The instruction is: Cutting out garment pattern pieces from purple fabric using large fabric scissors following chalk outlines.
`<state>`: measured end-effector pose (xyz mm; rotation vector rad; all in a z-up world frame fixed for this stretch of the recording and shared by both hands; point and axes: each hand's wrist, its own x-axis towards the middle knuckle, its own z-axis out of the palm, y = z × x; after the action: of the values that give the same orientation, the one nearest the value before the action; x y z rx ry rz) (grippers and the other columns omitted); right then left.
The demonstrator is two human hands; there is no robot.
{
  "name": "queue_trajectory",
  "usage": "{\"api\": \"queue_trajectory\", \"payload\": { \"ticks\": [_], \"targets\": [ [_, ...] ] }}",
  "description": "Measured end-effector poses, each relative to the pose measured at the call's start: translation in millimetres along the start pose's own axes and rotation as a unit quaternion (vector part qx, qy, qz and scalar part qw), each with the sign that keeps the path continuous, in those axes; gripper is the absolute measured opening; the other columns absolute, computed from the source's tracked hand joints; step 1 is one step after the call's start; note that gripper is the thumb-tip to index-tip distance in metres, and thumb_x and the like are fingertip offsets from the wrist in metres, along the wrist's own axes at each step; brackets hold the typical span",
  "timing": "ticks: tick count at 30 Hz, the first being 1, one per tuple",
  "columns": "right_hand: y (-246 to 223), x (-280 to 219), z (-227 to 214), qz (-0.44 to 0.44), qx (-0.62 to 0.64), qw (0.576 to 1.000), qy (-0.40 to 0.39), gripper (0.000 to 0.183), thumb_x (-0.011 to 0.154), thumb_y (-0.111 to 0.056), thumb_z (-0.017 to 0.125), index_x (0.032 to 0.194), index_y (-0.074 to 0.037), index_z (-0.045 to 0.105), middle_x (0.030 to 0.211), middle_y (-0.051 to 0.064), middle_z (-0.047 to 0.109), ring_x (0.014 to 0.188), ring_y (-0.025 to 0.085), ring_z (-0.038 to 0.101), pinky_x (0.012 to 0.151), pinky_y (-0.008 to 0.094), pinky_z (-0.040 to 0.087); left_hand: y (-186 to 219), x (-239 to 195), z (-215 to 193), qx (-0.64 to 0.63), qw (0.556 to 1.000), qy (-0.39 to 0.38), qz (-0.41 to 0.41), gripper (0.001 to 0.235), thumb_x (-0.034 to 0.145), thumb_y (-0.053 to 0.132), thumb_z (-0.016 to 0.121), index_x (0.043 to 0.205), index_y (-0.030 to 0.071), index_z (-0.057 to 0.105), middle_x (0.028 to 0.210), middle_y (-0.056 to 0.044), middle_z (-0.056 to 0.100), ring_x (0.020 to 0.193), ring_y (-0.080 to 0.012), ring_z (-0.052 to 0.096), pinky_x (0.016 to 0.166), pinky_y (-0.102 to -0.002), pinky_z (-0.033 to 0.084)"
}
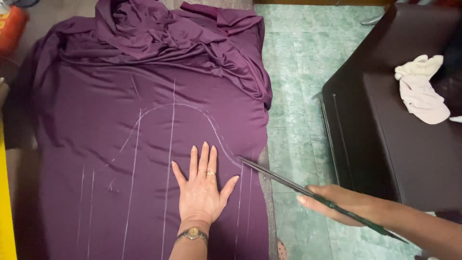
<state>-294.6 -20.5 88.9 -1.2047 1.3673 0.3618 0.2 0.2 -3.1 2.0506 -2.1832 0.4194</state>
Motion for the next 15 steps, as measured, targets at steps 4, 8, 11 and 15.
{"api": "queue_trajectory", "payload": {
  "ticks": [4, 8, 11, 15],
  "targets": [
    [-15.7, -14.6, 2.7, -0.036, -0.147, 0.988, 0.022, 0.046, 0.094, -0.056, 0.036, 0.084, -0.015, 0.054, 0.08, -0.008, 0.049, 0.075, 0.006, 0.051, 0.08, 0.023, 0.046, 0.2, 0.4, 0.6, -0.014, 1.0, -0.008, -0.004, 0.086, 0.088, 0.075, 0.027, 0.15, 0.016, 0.023, 0.159, 0.001, 0.019, 0.147, -0.0241, 0.014, 0.112, -0.064, 0.011],
    [-11.8, -11.8, 10.3, 0.012, -0.13, 0.991, 0.042, 0.068, 0.084, -0.066, 0.031, 0.125, -0.019, 0.056, 0.132, -0.006, 0.063, 0.128, 0.013, 0.057, 0.112, 0.035, 0.038, 0.3, -0.1, 1.6, -0.024, 1.0, -0.011, -0.004, 0.085, 0.088, 0.074, 0.027, 0.15, 0.016, 0.024, 0.159, 0.001, 0.02, 0.147, -0.0247, 0.014, 0.111, -0.065, 0.011],
    [-26.1, -24.3, 14.9, 0.032, -0.124, 0.991, 0.043, 0.062, 0.085, -0.066, 0.031, 0.115, -0.018, 0.055, 0.118, -0.004, 0.062, 0.114, 0.013, 0.059, 0.106, 0.033, 0.042, 0.6, -0.5, 0.7, -0.022, 1.0, -0.015, 0.0, 0.084, 0.089, 0.074, 0.024, 0.15, 0.016, 0.023, 0.159, 0.0, 0.019, 0.147, -0.0251, 0.013, 0.111, -0.065, 0.012],
    [-3.3, -10.5, 20.6, -0.051, -0.085, 0.993, 0.066, 0.048, 0.097, -0.056, 0.042, 0.074, -0.015, 0.043, 0.071, -0.004, 0.032, 0.063, 0.01, 0.033, 0.065, 0.026, 0.033, 0.5, 0.4, -2.3, -0.018, 0.999, -0.029, 0.001, 0.085, 0.089, 0.075, 0.021, 0.15, 0.015, 0.023, 0.158, -0.001, 0.02, 0.146, -0.0259, 0.013, 0.109, -0.067, 0.014]
  ]
}}
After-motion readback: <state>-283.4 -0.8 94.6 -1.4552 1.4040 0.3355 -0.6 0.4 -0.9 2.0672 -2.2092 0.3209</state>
